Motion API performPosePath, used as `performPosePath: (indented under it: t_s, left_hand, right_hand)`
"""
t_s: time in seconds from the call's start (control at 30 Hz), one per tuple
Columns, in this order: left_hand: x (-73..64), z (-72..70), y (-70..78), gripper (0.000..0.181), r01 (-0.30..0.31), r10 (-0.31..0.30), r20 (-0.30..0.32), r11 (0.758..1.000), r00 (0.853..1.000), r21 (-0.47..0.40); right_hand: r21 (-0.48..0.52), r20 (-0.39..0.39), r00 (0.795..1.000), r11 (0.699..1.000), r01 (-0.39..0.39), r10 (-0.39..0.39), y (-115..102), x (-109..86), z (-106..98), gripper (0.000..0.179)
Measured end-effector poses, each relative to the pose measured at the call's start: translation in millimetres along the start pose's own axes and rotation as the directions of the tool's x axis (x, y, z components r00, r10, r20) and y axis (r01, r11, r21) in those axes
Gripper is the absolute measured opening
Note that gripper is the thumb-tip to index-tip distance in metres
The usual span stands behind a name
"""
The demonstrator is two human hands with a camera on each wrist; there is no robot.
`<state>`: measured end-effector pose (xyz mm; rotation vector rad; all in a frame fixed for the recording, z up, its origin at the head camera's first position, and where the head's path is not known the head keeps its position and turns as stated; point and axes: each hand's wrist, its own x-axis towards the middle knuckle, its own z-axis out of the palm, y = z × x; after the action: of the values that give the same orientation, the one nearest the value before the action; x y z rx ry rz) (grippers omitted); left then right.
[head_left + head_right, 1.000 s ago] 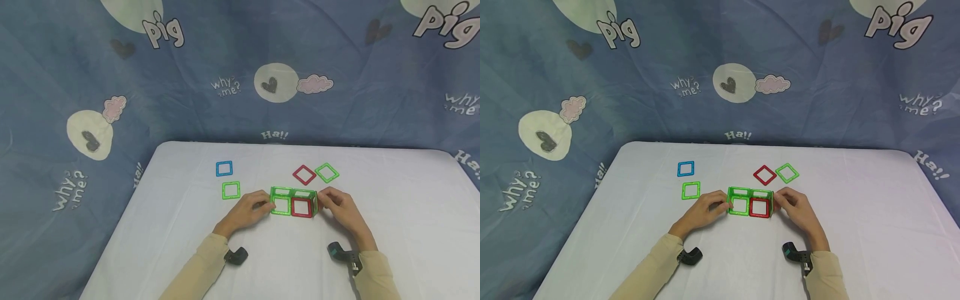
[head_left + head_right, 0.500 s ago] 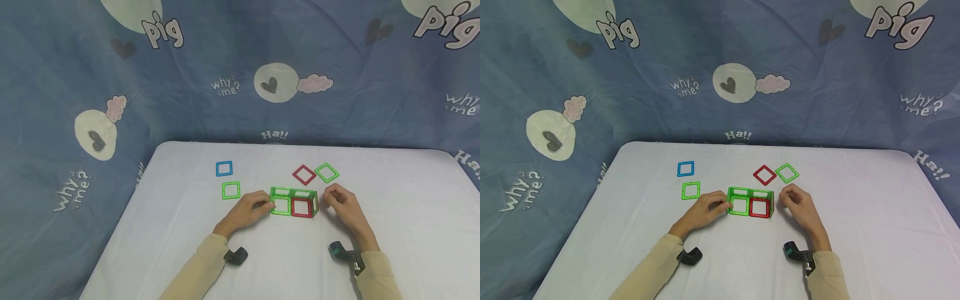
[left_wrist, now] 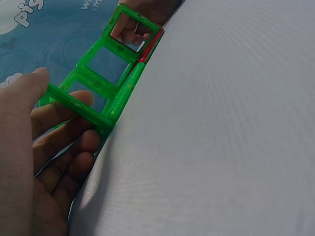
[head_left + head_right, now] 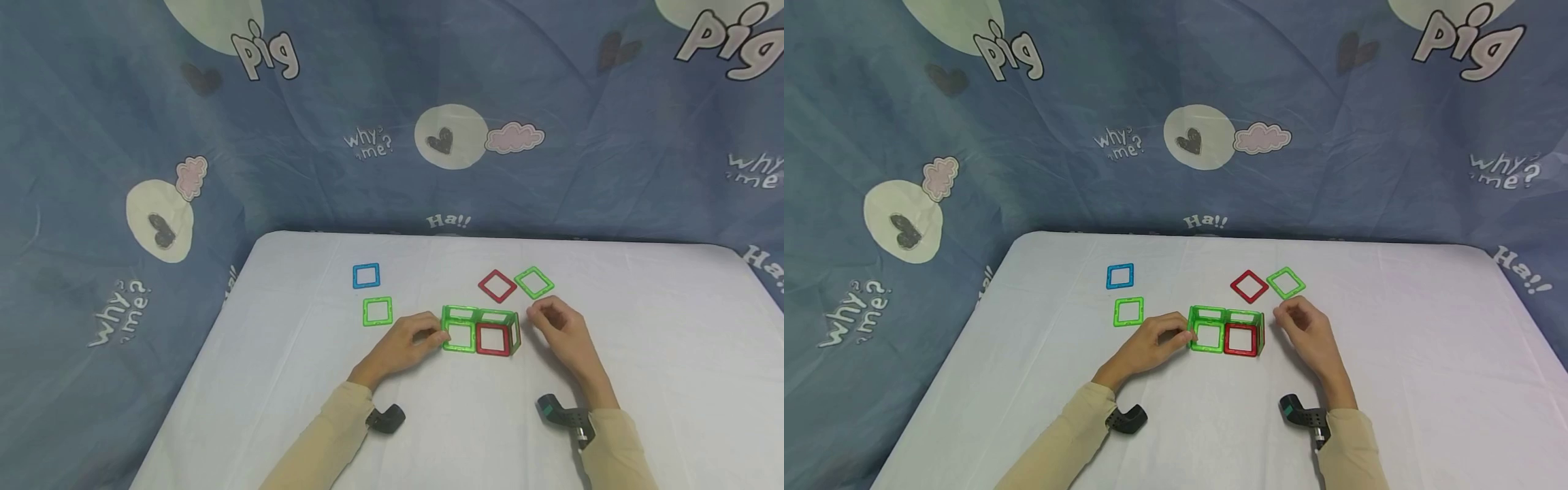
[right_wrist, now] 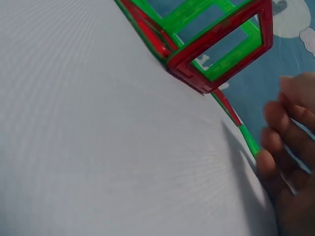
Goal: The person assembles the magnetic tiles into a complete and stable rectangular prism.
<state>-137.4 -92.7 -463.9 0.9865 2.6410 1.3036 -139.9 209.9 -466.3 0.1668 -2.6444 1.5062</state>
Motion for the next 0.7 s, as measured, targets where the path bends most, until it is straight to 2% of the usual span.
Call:
performPosePath:
  t_s: [0.1, 0.27, 0.37, 0.47, 0.7]
  left_hand:
    - [-0.3, 0.4, 0.1, 0.019, 0.003, -0.003, 0.003, 1.0, 1.0, -0.001]
    - [0.4, 1.2, -2.0, 0.018, -0.011, 0.011, -0.003, 1.0, 1.0, 0.006]
    - [1.1, 1.5, -3.0, 0.017, -0.013, 0.013, -0.005, 1.0, 1.0, 0.007]
    - [1.2, 1.4, -2.9, 0.017, -0.007, 0.007, -0.003, 1.0, 1.0, 0.009]
    - [0.9, 1.0, -2.2, 0.017, 0.0, 0.0, -0.003, 1.0, 1.0, 0.009]
  right_hand:
    - [-0.073, -0.08, 0.996, 0.997, 0.028, -0.034, 1.7, 0.5, 0.5, 0.021]
    - [-0.093, -0.166, 0.975, 0.987, 0.131, -0.145, 4.0, 5.1, -1.0, 0.02]
    - [-0.138, -0.155, 0.973, 0.979, 0.15, -0.171, 6.1, 7.2, -1.7, 0.029]
    - [-0.208, -0.119, 0.98, 0.969, 0.133, -0.16, 7.9, 7.3, -1.5, 0.038]
    - [-0.374, -0.057, 0.989, 0.922, 0.102, -0.133, 10.1, 6.0, 2.4, 0.046]
